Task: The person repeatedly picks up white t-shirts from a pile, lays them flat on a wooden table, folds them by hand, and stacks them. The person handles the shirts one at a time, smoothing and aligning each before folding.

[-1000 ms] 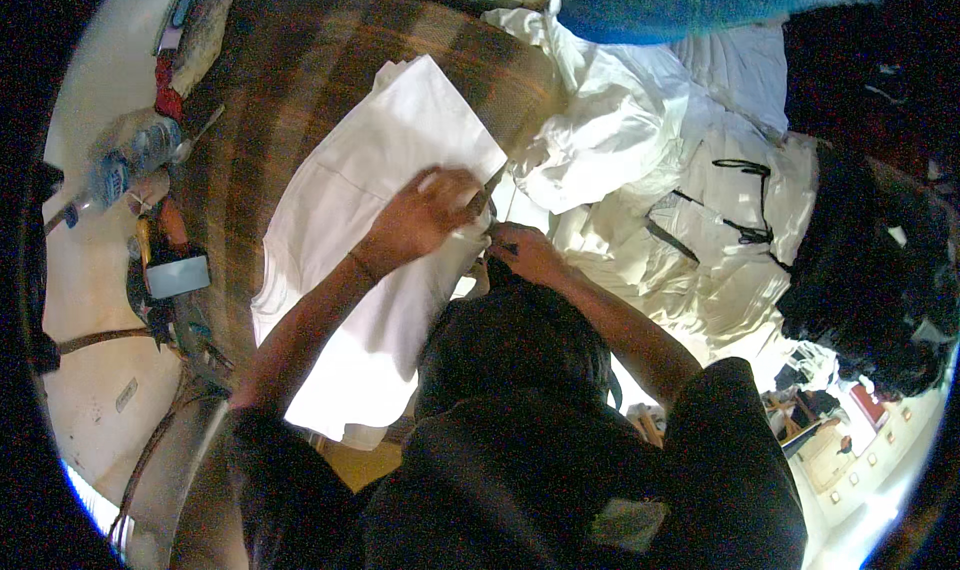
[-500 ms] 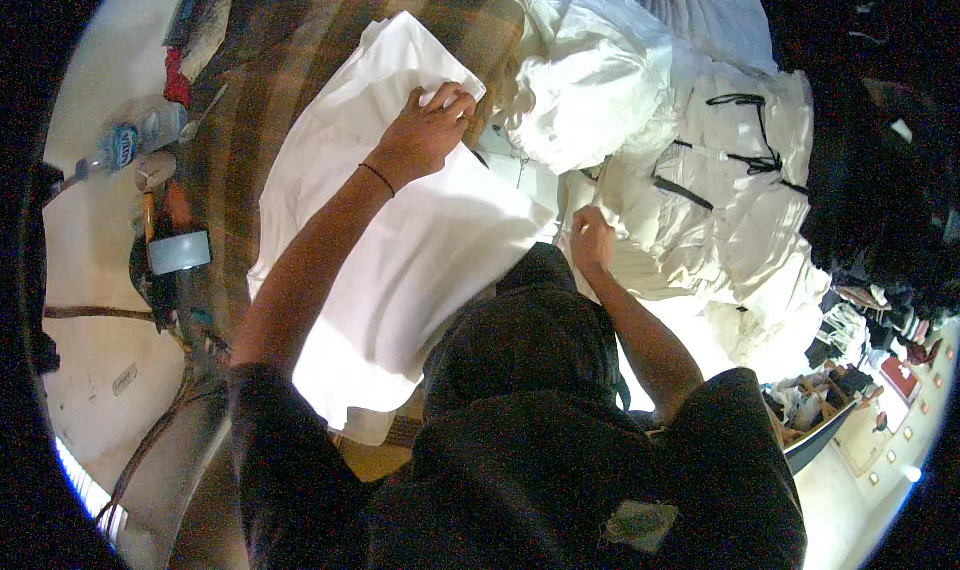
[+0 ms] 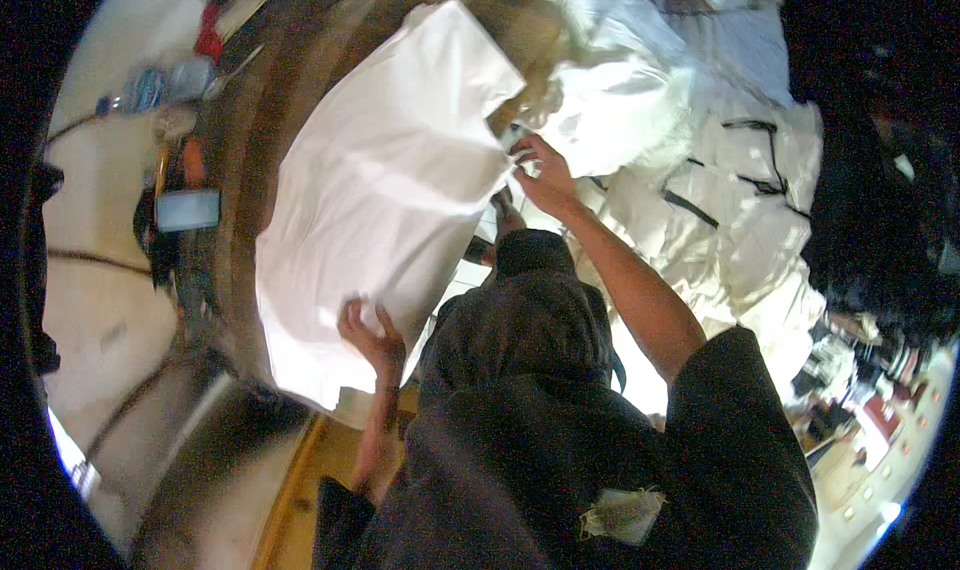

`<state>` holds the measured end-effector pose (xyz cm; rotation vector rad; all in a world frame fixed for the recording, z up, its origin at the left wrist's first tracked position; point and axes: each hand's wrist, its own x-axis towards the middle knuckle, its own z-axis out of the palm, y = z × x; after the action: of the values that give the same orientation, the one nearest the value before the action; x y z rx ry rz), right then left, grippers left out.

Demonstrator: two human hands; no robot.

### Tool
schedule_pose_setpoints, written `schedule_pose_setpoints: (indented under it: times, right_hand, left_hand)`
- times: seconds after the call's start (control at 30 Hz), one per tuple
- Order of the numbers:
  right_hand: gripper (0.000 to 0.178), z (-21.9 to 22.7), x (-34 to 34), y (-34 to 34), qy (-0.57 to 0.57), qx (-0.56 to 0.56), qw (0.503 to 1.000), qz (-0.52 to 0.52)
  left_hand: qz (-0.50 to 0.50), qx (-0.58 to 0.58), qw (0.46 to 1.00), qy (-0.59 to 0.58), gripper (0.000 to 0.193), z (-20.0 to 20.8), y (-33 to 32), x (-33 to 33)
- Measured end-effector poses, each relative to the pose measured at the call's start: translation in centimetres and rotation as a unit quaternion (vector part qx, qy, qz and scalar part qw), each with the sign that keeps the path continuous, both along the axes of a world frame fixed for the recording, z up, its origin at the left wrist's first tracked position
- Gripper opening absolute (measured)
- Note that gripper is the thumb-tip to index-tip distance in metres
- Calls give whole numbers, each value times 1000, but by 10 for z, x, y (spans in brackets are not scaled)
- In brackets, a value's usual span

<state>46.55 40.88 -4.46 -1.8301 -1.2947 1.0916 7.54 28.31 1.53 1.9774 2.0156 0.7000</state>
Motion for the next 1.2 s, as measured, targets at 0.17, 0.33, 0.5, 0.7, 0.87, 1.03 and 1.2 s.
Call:
schedule_pose_setpoints:
  times: [0.17,0.33,0.5,0.7,0.87,1.03,1.2]
  right_hand:
    - [27,-4,4,-20,-38,-18,999,4]
    - [24,-10,14,-26,-28,-53,998,28]
    - [26,-5,33,-37,-93,-70,987,113]
    - [24,-20,30,-47,-136,-148,979,24]
    - [37,-5,17,-16,70,-7,995,-64]
    - [50,34,34,46,152,-68,973,-160]
    - [30,41,56,73,93,-85,984,-123]
  left_hand:
    - [332,-133,910,-208,18,-8,-192,-58]
    - [450,-167,872,-93,27,-45,-234,-57]
    - [515,-123,823,-204,18,-42,-242,-43]
    - [425,-156,885,-109,21,-47,-269,-52]
    - [454,-41,890,-8,34,-47,-238,-47]
    - [254,2,967,3,42,-21,-103,-60]
    - [141,-5,981,131,51,-31,54,-109]
